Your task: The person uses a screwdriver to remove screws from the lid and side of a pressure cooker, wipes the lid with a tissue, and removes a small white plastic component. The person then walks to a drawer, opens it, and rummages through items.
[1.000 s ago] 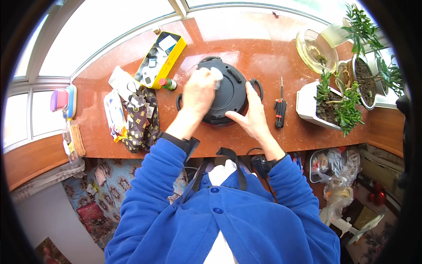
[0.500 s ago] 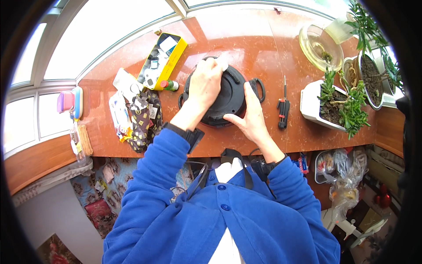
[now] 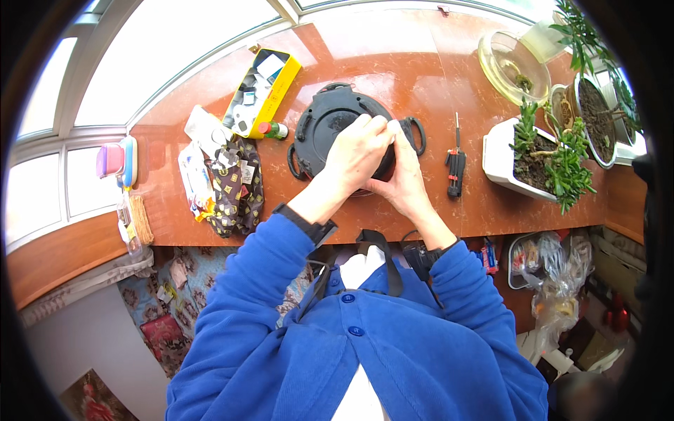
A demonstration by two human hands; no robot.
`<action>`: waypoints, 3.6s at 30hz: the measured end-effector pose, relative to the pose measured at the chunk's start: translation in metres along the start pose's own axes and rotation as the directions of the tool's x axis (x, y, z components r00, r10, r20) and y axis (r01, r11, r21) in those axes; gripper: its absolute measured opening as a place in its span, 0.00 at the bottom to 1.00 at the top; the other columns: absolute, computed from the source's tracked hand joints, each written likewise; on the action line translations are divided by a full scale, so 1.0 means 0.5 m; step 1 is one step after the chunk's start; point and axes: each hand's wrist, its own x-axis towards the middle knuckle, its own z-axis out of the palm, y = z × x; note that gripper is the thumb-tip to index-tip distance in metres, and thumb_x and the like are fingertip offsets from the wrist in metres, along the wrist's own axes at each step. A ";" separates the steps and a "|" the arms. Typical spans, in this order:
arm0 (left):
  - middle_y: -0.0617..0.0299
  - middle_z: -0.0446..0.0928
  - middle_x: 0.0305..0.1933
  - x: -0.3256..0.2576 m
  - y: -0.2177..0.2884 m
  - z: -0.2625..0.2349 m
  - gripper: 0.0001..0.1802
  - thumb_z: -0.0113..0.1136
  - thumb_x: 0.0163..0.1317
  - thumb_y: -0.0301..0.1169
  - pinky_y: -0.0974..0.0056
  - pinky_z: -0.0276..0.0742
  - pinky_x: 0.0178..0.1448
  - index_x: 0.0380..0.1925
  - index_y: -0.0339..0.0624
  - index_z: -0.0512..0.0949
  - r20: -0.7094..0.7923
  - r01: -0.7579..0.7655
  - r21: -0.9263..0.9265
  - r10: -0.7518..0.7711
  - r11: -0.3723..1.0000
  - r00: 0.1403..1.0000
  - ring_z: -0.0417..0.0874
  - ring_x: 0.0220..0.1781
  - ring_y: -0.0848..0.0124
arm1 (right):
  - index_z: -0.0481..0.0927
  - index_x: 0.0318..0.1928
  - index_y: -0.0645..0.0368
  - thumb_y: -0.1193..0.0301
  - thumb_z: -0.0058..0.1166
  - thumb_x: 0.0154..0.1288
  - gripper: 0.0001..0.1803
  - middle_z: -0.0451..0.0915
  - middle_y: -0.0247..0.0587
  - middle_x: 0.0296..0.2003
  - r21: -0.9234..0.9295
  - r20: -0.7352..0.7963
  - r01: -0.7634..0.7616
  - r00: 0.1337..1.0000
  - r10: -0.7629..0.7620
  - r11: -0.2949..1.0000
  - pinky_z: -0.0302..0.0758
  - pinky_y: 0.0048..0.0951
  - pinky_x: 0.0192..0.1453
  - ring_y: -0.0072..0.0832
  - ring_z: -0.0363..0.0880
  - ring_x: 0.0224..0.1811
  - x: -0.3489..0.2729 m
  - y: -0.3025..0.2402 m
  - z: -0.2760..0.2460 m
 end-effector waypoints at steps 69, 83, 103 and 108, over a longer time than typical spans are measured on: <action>0.53 0.86 0.37 -0.173 -0.244 -0.020 0.08 0.62 0.62 0.21 0.64 0.81 0.45 0.39 0.37 0.87 -0.081 0.477 -0.704 -0.727 0.526 0.682 0.87 0.37 0.68 | 0.38 0.83 0.62 0.59 0.82 0.48 0.74 0.52 0.58 0.81 -0.032 0.155 -0.242 0.957 0.244 0.970 0.49 0.41 0.86 0.45 0.49 0.84 0.015 -0.047 -0.008; 0.55 0.87 0.41 -0.073 -0.315 -0.015 0.10 0.67 0.66 0.31 0.60 0.82 0.48 0.43 0.37 0.87 0.014 0.405 -0.592 -0.494 0.696 0.869 0.88 0.42 0.64 | 0.39 0.83 0.62 0.58 0.84 0.46 0.75 0.49 0.56 0.82 -0.024 0.108 -0.274 0.955 0.275 0.961 0.49 0.41 0.86 0.43 0.47 0.85 0.017 -0.054 0.000; 0.54 0.83 0.40 -0.308 -0.232 -0.039 0.14 0.63 0.55 0.18 0.56 0.81 0.48 0.42 0.41 0.85 0.015 0.414 -0.785 -0.654 0.460 0.756 0.85 0.44 0.53 | 0.43 0.83 0.64 0.63 0.84 0.44 0.74 0.57 0.52 0.79 -0.080 0.330 -0.541 0.778 0.535 0.837 0.55 0.41 0.84 0.40 0.56 0.81 0.021 -0.067 -0.046; 0.53 0.83 0.39 -0.192 -0.310 0.002 0.11 0.61 0.56 0.21 0.53 0.81 0.50 0.40 0.42 0.85 -0.072 0.330 -0.738 -0.554 0.589 0.829 0.85 0.45 0.51 | 0.42 0.83 0.63 0.61 0.85 0.43 0.75 0.56 0.51 0.80 -0.054 0.333 -0.529 0.790 0.515 0.847 0.53 0.41 0.84 0.40 0.54 0.82 0.022 -0.068 -0.046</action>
